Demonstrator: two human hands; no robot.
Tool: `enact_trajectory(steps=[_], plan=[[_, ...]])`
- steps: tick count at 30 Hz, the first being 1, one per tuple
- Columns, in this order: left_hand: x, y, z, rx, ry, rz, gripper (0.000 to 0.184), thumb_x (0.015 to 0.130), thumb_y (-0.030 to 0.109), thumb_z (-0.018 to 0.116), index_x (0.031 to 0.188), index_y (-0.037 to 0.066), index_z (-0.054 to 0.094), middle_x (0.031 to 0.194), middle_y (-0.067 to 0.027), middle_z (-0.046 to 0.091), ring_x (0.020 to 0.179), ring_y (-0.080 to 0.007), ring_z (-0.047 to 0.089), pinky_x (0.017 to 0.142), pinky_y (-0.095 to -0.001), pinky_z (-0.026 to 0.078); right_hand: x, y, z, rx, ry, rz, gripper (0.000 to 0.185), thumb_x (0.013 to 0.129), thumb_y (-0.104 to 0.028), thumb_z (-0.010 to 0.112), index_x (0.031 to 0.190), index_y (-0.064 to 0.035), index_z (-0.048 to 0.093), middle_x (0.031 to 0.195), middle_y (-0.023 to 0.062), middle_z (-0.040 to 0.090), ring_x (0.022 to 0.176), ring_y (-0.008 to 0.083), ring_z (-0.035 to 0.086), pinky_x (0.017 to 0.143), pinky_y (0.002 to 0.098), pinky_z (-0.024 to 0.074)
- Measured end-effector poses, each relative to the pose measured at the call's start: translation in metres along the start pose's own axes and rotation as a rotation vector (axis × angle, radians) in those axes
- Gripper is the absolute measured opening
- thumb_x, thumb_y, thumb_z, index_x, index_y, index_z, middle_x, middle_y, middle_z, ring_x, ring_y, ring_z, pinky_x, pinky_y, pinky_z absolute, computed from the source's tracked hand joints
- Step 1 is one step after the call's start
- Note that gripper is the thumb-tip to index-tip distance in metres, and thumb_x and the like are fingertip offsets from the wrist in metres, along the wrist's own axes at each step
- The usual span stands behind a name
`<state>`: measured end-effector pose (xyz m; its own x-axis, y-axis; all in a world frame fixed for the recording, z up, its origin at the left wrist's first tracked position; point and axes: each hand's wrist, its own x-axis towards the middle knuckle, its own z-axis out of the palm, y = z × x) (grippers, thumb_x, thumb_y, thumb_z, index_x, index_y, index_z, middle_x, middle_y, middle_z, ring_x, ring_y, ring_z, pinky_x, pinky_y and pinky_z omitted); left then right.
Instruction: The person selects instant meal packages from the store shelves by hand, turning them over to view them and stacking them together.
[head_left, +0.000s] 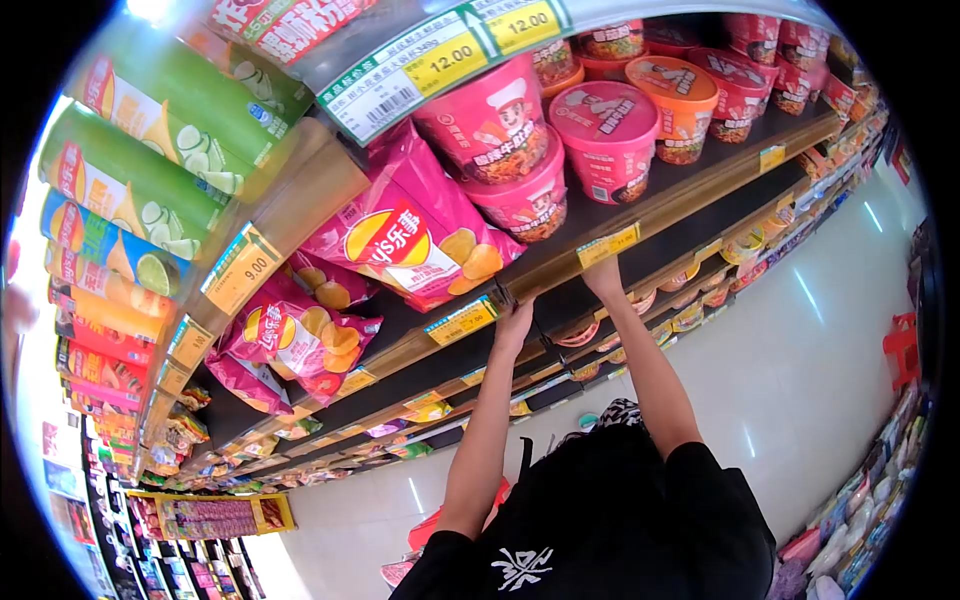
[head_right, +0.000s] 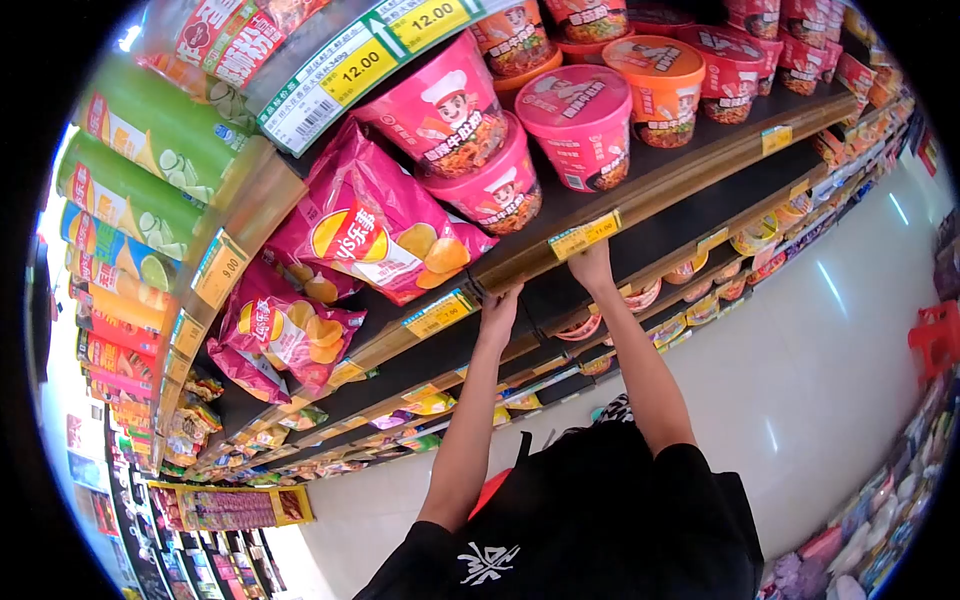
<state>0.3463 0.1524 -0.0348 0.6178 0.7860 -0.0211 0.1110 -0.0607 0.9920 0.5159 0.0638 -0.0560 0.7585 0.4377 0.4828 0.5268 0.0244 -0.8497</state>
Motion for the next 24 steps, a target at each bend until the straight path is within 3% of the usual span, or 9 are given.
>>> enact_trajectory(steps=[4,7,8,11,12,15,18,21,24], plan=[[-0.005,-0.001,0.004,-0.005,0.039,-0.028,0.032,0.089,0.022,0.058,0.115,0.004,0.056,0.111,-0.0056,0.059,0.108,-0.0170,0.050,0.094,-0.0310,0.037,-0.014,-0.002,0.002,0.242,-0.013,0.045,0.033,0.066,0.006,0.051,0.098,0.0022,0.055,0.101,0.0192,0.054,0.099,0.0347,0.051,0.088,0.0366,0.0399],[-0.033,0.024,0.009,0.009,0.091,0.206,0.042,0.090,0.021,0.057,0.126,0.004,0.044,0.117,-0.0053,0.054,0.107,-0.0151,0.049,0.092,-0.0295,0.038,-0.026,-0.006,-0.003,0.264,-0.064,0.077,0.046,0.065,0.007,0.050,0.111,0.0024,0.048,0.108,0.0195,0.047,0.104,0.0365,0.044,0.094,0.0381,0.0350],[-0.041,0.028,0.009,-0.050,0.116,0.116,0.056,0.089,0.022,0.059,0.135,0.005,0.032,0.120,-0.0064,0.051,0.105,-0.0142,0.049,0.091,-0.0279,0.039,-0.030,-0.018,-0.011,0.226,-0.083,0.051,0.050,0.065,0.008,0.051,0.115,0.0021,0.044,0.108,0.0190,0.045,0.102,0.0359,0.043,0.093,0.0382,0.0347],[-0.061,0.034,0.001,-0.133,0.088,0.083,0.062,0.088,0.023,0.061,0.137,0.004,0.028,0.117,-0.0080,0.052,0.103,-0.0153,0.049,0.091,-0.0280,0.038,-0.043,-0.051,-0.032,-0.041,-0.140,-0.077,0.054,0.069,0.009,0.054,0.120,0.0014,0.038,0.104,0.0154,0.042,0.088,0.0292,0.045,0.082,0.0351,0.0393],[-0.064,0.035,-0.003,-0.096,0.120,0.091,0.064,0.087,0.022,0.062,0.137,0.004,0.028,0.115,-0.0082,0.052,0.103,-0.0153,0.049,0.090,-0.0279,0.038,-0.048,-0.064,-0.040,0.032,-0.238,0.013,0.061,0.066,0.008,0.056,0.124,0.0028,0.037,0.103,0.0204,0.040,0.098,0.0370,0.040,0.091,0.0366,0.0347],[-0.066,-0.014,-0.037,0.256,0.195,0.248,0.056,0.085,0.021,0.064,0.130,-0.001,0.037,0.110,-0.0109,0.052,0.107,-0.0173,0.048,0.091,-0.0297,0.039,-0.070,-0.085,-0.055,0.072,-0.328,-0.030,0.065,0.071,0.004,0.058,0.130,0.0030,0.032,0.112,0.0192,0.041,0.107,0.0338,0.041,0.095,0.0353,0.0335],[-0.102,-0.003,-0.049,-0.081,0.113,0.207,0.055,0.086,0.022,0.062,0.130,0.000,0.037,0.109,-0.0082,0.052,0.102,-0.0168,0.048,0.090,-0.0280,0.038,-0.098,-0.102,-0.072,0.108,-0.271,-0.160,0.070,0.074,-0.007,0.064,0.134,0.0032,0.029,0.116,0.0169,0.042,0.115,0.0302,0.040,0.100,0.0363,0.0308],[-0.137,0.014,-0.045,-0.404,0.061,0.200,0.039,0.089,0.027,0.059,0.116,0.005,0.043,0.101,-0.0028,0.052,0.092,-0.0105,0.050,0.083,-0.0256,0.041,-0.133,-0.121,-0.088,0.717,-0.256,0.252,0.075,0.077,-0.018,0.066,0.137,0.0002,0.025,0.127,0.0132,0.038,0.124,0.0241,0.034,0.104,0.0362,0.0275],[-0.167,0.035,-0.035,-0.748,0.036,0.109,0.039,0.089,0.037,0.057,0.110,0.008,0.040,0.105,-0.0046,0.053,0.094,-0.0123,0.054,0.081,-0.0290,0.048,-0.164,-0.119,-0.100,1.179,-0.210,0.544,0.072,0.076,-0.027,0.066,0.133,-0.0025,0.030,0.132,0.0113,0.034,0.126,0.0208,0.033,0.105,0.0354,0.0279]])
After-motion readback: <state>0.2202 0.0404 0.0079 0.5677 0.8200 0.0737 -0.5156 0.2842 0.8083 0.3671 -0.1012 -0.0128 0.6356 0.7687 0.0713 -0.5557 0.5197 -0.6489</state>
